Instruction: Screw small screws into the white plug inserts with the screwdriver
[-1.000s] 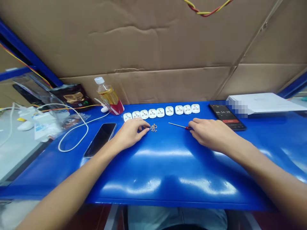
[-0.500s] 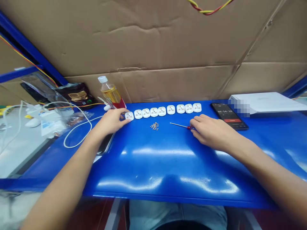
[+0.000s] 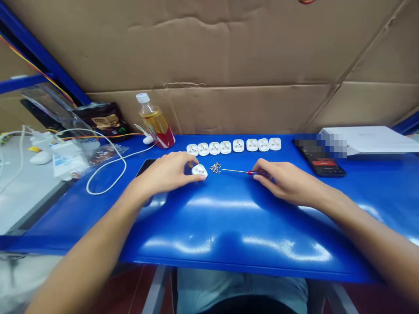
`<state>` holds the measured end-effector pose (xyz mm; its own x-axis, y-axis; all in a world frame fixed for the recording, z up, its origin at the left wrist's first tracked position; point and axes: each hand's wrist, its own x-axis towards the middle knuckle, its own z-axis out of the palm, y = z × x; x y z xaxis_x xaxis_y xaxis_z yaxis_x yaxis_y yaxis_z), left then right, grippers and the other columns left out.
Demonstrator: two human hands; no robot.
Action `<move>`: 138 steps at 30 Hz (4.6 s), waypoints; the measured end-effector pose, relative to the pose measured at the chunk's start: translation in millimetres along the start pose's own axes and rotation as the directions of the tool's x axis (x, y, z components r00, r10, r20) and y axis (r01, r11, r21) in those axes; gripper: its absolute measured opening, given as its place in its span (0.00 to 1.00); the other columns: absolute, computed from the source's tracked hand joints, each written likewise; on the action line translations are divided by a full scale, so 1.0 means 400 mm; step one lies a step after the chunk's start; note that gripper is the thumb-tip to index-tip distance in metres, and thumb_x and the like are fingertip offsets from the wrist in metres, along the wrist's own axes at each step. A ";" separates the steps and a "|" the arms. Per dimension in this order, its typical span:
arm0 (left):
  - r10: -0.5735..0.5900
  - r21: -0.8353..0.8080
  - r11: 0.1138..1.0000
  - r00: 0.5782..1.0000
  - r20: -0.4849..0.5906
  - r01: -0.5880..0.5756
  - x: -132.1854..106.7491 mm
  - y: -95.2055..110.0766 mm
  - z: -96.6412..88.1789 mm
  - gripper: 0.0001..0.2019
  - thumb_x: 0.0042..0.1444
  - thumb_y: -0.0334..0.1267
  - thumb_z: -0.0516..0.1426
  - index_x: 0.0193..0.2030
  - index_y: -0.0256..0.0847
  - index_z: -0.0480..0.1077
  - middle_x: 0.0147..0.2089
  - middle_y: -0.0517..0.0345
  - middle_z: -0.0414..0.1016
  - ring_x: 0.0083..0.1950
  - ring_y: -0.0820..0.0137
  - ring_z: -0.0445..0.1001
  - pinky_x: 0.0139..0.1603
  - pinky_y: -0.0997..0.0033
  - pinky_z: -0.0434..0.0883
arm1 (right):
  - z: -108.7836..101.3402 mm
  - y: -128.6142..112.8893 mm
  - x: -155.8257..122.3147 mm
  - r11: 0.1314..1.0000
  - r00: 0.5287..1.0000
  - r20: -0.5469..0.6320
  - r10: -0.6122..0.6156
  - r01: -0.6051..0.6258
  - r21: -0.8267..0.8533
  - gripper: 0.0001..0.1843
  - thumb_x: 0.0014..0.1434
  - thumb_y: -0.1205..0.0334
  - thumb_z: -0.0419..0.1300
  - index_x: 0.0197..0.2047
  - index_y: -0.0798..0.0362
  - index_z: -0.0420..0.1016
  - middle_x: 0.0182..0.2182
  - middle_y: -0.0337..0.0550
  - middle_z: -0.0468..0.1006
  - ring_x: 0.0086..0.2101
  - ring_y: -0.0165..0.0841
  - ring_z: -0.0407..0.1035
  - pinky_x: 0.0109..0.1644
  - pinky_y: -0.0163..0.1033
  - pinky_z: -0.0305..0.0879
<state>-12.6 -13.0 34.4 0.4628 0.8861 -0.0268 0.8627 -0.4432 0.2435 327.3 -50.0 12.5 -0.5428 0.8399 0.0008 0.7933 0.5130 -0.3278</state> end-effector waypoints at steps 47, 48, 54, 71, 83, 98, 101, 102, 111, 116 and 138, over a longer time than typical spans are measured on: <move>0.186 -0.523 0.809 0.961 -0.206 -0.269 -0.002 0.059 0.025 0.10 0.63 0.45 0.68 0.46 0.43 0.86 0.47 0.55 0.88 0.47 0.62 0.85 0.52 0.65 0.78 | 0.005 -0.016 -0.013 0.991 0.975 -0.183 -0.123 0.129 0.020 0.15 0.75 0.55 0.54 0.57 0.49 0.77 0.50 0.48 0.86 0.48 0.42 0.82 0.51 0.45 0.77; 0.180 -0.523 0.809 0.960 -0.213 -0.268 -0.001 0.058 0.026 0.10 0.63 0.45 0.67 0.45 0.43 0.87 0.46 0.55 0.88 0.46 0.63 0.85 0.52 0.65 0.79 | 0.006 -0.016 -0.013 0.991 0.976 -0.180 -0.125 0.131 0.019 0.15 0.75 0.55 0.53 0.57 0.49 0.77 0.51 0.48 0.86 0.49 0.42 0.82 0.51 0.45 0.77; 0.174 -0.497 0.819 0.949 -0.261 -0.287 -0.001 0.056 0.028 0.09 0.63 0.43 0.68 0.45 0.44 0.87 0.43 0.57 0.88 0.42 0.65 0.84 0.50 0.65 0.78 | 0.005 -0.017 -0.013 0.982 0.961 -0.210 -0.183 0.186 -0.002 0.14 0.75 0.57 0.55 0.57 0.51 0.77 0.51 0.48 0.86 0.49 0.41 0.82 0.51 0.44 0.77; 0.278 -0.469 0.780 0.901 -0.334 -0.415 0.001 0.048 0.039 0.05 0.62 0.39 0.69 0.41 0.42 0.87 0.37 0.55 0.87 0.36 0.68 0.82 0.40 0.69 0.74 | 0.013 -0.033 -0.020 0.892 0.755 -0.490 -0.436 0.437 -0.121 0.13 0.71 0.67 0.62 0.57 0.54 0.76 0.45 0.47 0.88 0.42 0.37 0.83 0.46 0.39 0.79; 0.384 -0.399 0.780 0.872 -0.304 -0.482 0.002 0.047 0.034 0.08 0.69 0.39 0.63 0.44 0.39 0.84 0.44 0.54 0.87 0.44 0.67 0.85 0.49 0.72 0.77 | 0.001 -0.030 -0.024 0.896 0.735 -0.524 -0.430 0.420 -0.146 0.11 0.71 0.68 0.62 0.55 0.54 0.76 0.44 0.47 0.88 0.41 0.38 0.83 0.46 0.39 0.79; 0.637 0.165 0.664 0.437 -0.635 -0.729 0.014 0.067 0.070 0.04 0.62 0.34 0.69 0.43 0.38 0.80 0.34 0.58 0.85 0.33 0.71 0.75 0.36 0.71 0.74 | 0.020 -0.067 -0.027 0.900 0.778 -0.530 -0.337 0.432 0.061 0.08 0.72 0.66 0.59 0.52 0.50 0.74 0.38 0.41 0.83 0.34 0.31 0.78 0.38 0.35 0.76; 0.655 0.252 0.665 0.388 -0.648 -0.703 0.014 0.072 0.076 0.07 0.62 0.33 0.69 0.45 0.38 0.80 0.35 0.58 0.85 0.34 0.70 0.75 0.36 0.71 0.75 | 0.027 -0.080 -0.028 0.909 0.781 -0.560 -0.276 0.401 0.112 0.07 0.71 0.66 0.61 0.51 0.50 0.74 0.40 0.40 0.84 0.36 0.30 0.80 0.41 0.33 0.77; 0.656 0.256 0.665 0.385 -0.649 -0.702 0.014 0.073 0.079 0.06 0.62 0.33 0.69 0.45 0.39 0.80 0.36 0.58 0.85 0.35 0.70 0.76 0.36 0.71 0.75 | 0.028 -0.084 -0.028 0.912 0.779 -0.566 -0.271 0.396 0.108 0.07 0.70 0.66 0.62 0.51 0.50 0.74 0.40 0.40 0.84 0.36 0.30 0.80 0.42 0.33 0.77; 0.555 0.061 0.781 0.648 -0.522 -0.621 0.008 0.053 0.063 0.27 0.55 0.55 0.72 0.55 0.39 0.79 0.50 0.48 0.85 0.50 0.59 0.79 0.56 0.58 0.76 | 0.031 -0.080 -0.027 0.920 0.803 -0.505 -0.317 0.389 0.039 0.06 0.70 0.64 0.62 0.49 0.50 0.76 0.39 0.42 0.86 0.35 0.34 0.82 0.39 0.37 0.76; 0.523 -0.165 0.824 0.840 -0.145 -0.542 0.021 0.010 0.063 0.31 0.58 0.55 0.70 0.63 0.42 0.77 0.58 0.47 0.82 0.57 0.57 0.80 0.60 0.59 0.74 | 0.039 -0.065 -0.022 0.919 0.831 -0.423 -0.360 0.393 -0.009 0.05 0.72 0.63 0.59 0.49 0.50 0.76 0.38 0.42 0.86 0.35 0.36 0.82 0.37 0.38 0.76; 0.531 -0.221 0.804 0.833 -0.156 -0.553 0.030 0.010 0.093 0.19 0.62 0.50 0.68 0.53 0.39 0.82 0.36 0.56 0.80 0.35 0.70 0.76 0.38 0.73 0.69 | 0.053 -0.060 -0.014 0.897 0.842 -0.349 -0.412 0.441 0.004 0.07 0.72 0.64 0.58 0.50 0.53 0.76 0.39 0.45 0.86 0.35 0.36 0.82 0.37 0.38 0.75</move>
<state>3.9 -9.1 -0.9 0.8116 0.5243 0.2578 0.3924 -0.8161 0.4243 305.6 -70.6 0.3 -0.6875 0.5574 0.4655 0.4714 0.8301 -0.2977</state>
